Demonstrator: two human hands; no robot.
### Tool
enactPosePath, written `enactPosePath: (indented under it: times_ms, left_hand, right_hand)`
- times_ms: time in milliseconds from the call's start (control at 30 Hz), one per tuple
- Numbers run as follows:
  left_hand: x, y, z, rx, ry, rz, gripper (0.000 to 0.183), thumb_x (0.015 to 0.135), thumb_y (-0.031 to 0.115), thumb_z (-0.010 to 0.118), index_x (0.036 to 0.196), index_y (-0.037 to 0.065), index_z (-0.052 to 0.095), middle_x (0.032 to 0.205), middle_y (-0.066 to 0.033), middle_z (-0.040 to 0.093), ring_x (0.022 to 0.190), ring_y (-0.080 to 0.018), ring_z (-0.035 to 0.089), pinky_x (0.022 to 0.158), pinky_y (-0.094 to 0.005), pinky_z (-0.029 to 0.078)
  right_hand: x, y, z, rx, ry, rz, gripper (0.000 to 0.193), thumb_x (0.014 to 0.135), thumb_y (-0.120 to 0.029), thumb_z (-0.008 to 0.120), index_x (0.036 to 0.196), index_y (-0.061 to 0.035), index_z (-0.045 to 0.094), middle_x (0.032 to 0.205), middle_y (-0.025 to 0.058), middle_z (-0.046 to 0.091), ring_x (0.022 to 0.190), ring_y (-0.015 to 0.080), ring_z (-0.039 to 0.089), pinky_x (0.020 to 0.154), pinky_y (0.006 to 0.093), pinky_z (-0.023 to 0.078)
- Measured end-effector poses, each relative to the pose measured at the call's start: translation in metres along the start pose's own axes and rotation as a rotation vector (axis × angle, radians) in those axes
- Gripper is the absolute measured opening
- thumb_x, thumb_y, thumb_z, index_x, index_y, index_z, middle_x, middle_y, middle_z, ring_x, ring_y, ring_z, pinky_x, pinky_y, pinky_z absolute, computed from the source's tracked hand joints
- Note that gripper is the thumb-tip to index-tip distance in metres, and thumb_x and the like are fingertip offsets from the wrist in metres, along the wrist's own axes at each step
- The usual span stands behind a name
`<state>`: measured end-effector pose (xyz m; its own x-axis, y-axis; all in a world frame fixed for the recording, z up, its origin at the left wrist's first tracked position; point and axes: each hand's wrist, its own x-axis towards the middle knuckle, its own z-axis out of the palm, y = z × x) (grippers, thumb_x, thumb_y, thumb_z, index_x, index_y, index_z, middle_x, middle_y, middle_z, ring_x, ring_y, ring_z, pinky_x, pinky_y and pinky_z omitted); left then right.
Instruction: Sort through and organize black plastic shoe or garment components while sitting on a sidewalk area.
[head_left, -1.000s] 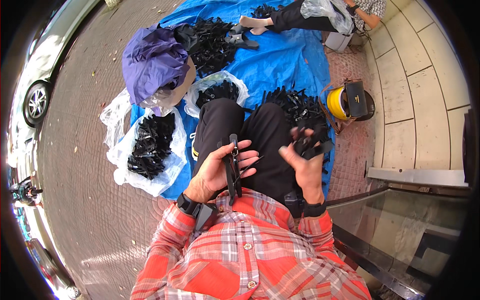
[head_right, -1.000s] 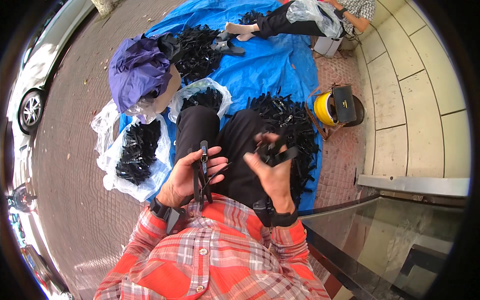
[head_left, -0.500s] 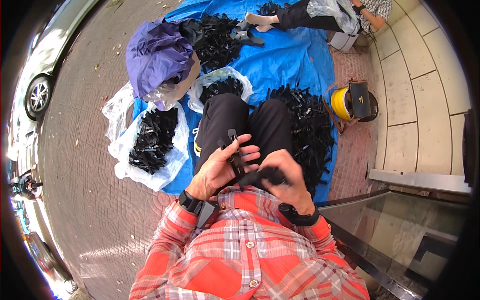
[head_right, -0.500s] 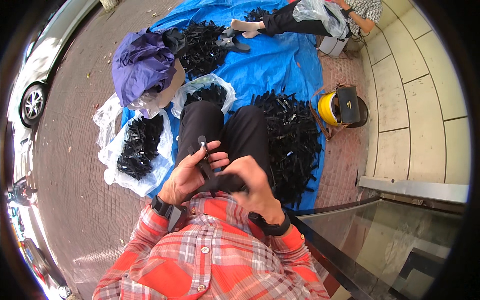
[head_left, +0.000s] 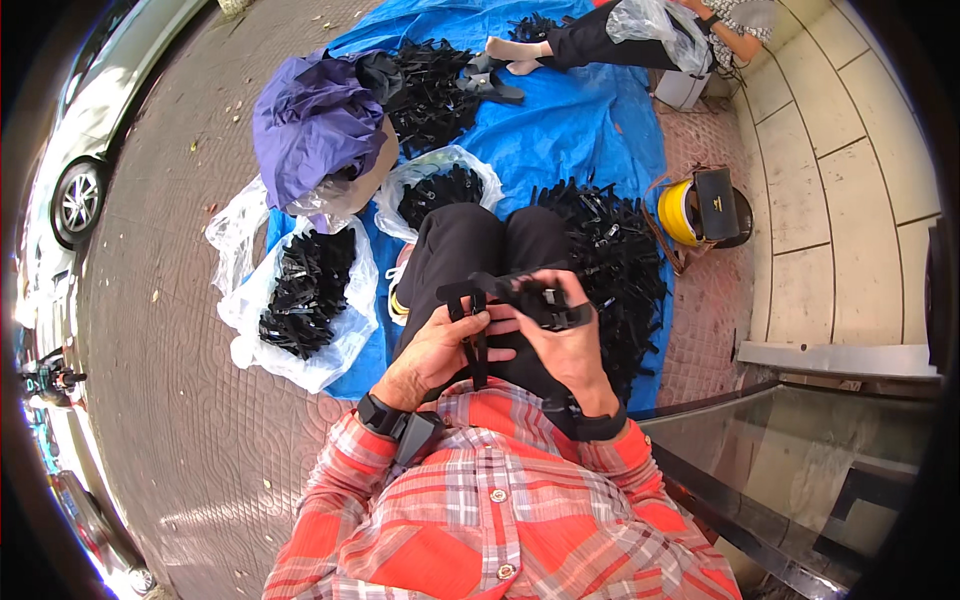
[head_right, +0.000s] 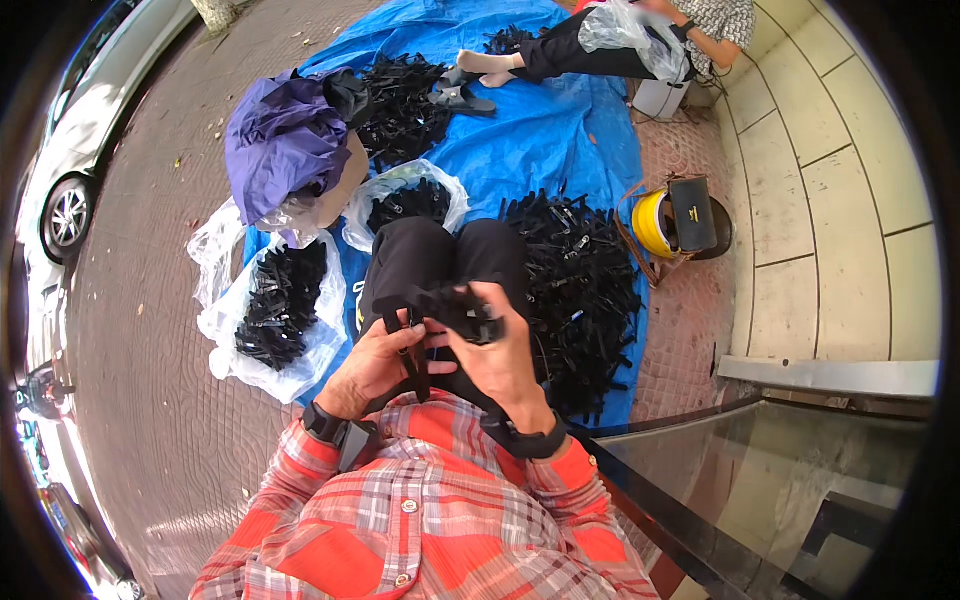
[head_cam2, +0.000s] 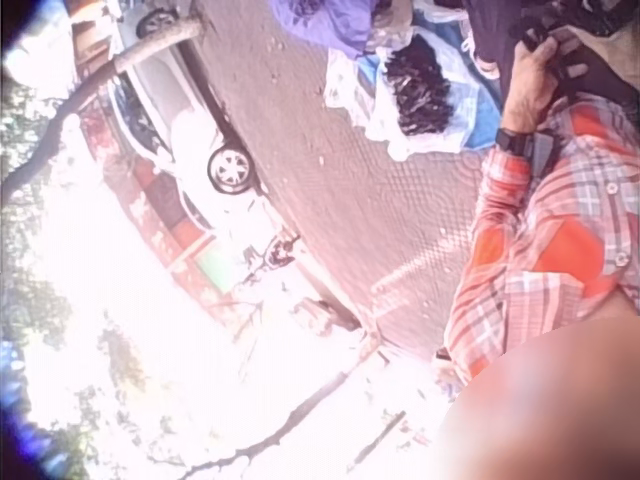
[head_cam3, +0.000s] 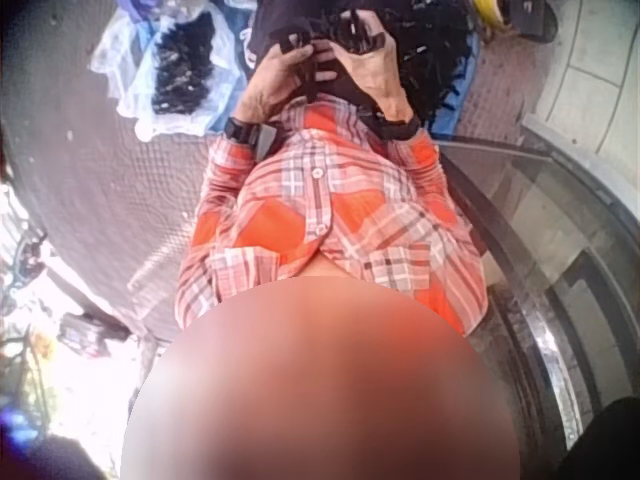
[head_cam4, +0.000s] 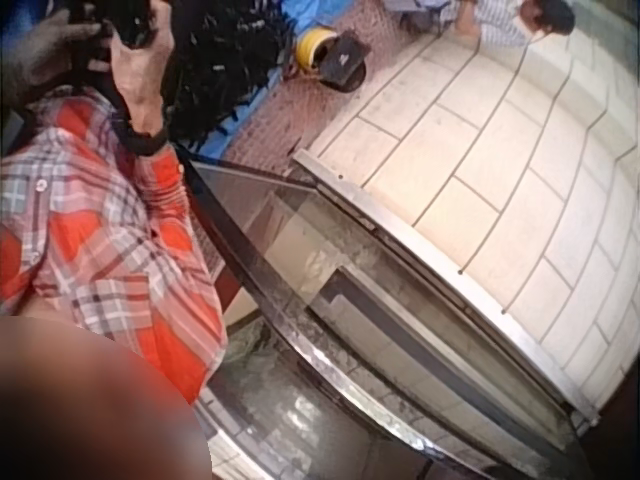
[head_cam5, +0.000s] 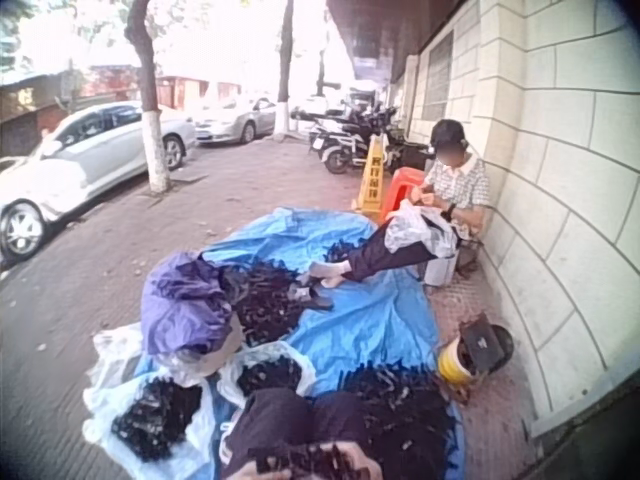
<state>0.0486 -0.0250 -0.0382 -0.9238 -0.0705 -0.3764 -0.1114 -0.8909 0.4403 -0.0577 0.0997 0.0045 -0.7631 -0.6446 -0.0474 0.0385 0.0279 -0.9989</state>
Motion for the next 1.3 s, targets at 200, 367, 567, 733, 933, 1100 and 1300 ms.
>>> enactPosePath:
  times_ms: [200, 367, 567, 733, 933, 1100, 1300]
  left_hand:
    - [-0.005, 0.006, 0.015, 0.436, 0.133, -0.072, 0.022, 0.093, 0.011, 0.051, 0.111, -0.001, 0.054, 0.109, -0.011, 0.058, 0.101, -0.0173, 0.059, 0.082, -0.0386, 0.055]
    - [-0.01, 0.008, -0.002, 0.055, -0.065, -0.106, 0.044, 0.094, 0.017, 0.049, 0.134, 0.003, 0.037, 0.122, -0.0181, 0.054, 0.11, -0.0287, 0.056, 0.093, -0.0427, 0.047]
    - [0.008, 0.003, -0.008, -0.418, -0.219, 0.02, 0.061, 0.094, 0.052, 0.036, 0.132, 0.004, 0.042, 0.126, -0.0155, 0.052, 0.119, -0.0267, 0.048, 0.102, -0.0502, 0.036]
    - [0.024, -0.003, 0.002, -0.31, 0.075, 0.057, 0.063, 0.092, 0.059, 0.032, 0.127, 0.008, 0.049, 0.124, -0.0077, 0.054, 0.116, -0.0217, 0.049, 0.102, -0.0375, 0.035]
    - [0.018, 0.025, 0.011, -0.073, 0.084, -0.023, 0.068, 0.089, 0.066, 0.03, 0.136, 0.018, 0.035, 0.13, -0.0106, 0.047, 0.118, -0.0214, 0.047, 0.097, -0.0468, 0.038]
    - [-0.039, 0.071, -0.01, 0.768, 0.416, 0.772, 0.057, 0.087, 0.025, 0.056, 0.134, 0.001, 0.033, 0.132, -0.0195, 0.042, 0.119, -0.0307, 0.046, 0.099, -0.0429, 0.036]
    - [-0.041, 0.089, -0.059, 1.635, 1.009, 0.762, 0.047, 0.064, 0.004, 0.062, 0.11, 0.003, 0.053, 0.116, -0.0173, 0.049, 0.109, -0.0341, 0.046, 0.095, -0.0433, 0.036]
  right_hand:
    - [0.018, 0.017, 0.011, -0.549, -0.196, -0.432, 0.037, 0.071, 0.002, 0.066, 0.106, -0.002, 0.053, 0.097, 0.0128, 0.06, 0.082, 0.0256, 0.061, 0.072, 0.0326, 0.049]
    - [0.021, 0.029, -0.01, -0.166, 0.206, -0.047, 0.028, 0.079, -0.002, 0.066, 0.103, 0.0017, 0.052, 0.088, 0.0042, 0.06, 0.079, 0.0093, 0.056, 0.069, 0.0263, 0.047]
    - [0.015, 0.027, -0.01, 0.149, -0.072, 0.273, 0.029, 0.079, -0.003, 0.068, 0.103, -0.0005, 0.053, 0.096, 0.0065, 0.062, 0.085, 0.013, 0.062, 0.074, 0.0239, 0.05]
    - [0.015, 0.038, 0.024, -0.022, -0.178, 0.058, 0.058, 0.07, -0.003, 0.076, 0.119, -0.0011, 0.042, 0.105, 0.0034, 0.055, 0.098, 0.0098, 0.053, 0.086, 0.0262, 0.045]
    - [0.067, 0.009, 0.0, 0.161, -0.327, 0.293, 0.047, 0.066, 0.001, 0.073, 0.108, 0.0011, 0.052, 0.088, 0.0047, 0.061, 0.075, 0.0121, 0.059, 0.07, 0.0267, 0.048]
    - [0.202, 0.002, -0.019, 0.181, -0.166, 0.285, 0.014, 0.071, -0.001, 0.069, 0.082, 0.0005, 0.06, 0.068, 0.0064, 0.061, 0.054, 0.0158, 0.057, 0.052, 0.0268, 0.047]
    - [0.352, 0.193, 0.034, 0.001, -0.215, 0.237, 0.027, 0.068, 0.001, 0.067, 0.088, -0.0018, 0.05, 0.067, 0.0052, 0.057, 0.048, 0.0142, 0.054, 0.044, 0.0274, 0.046]
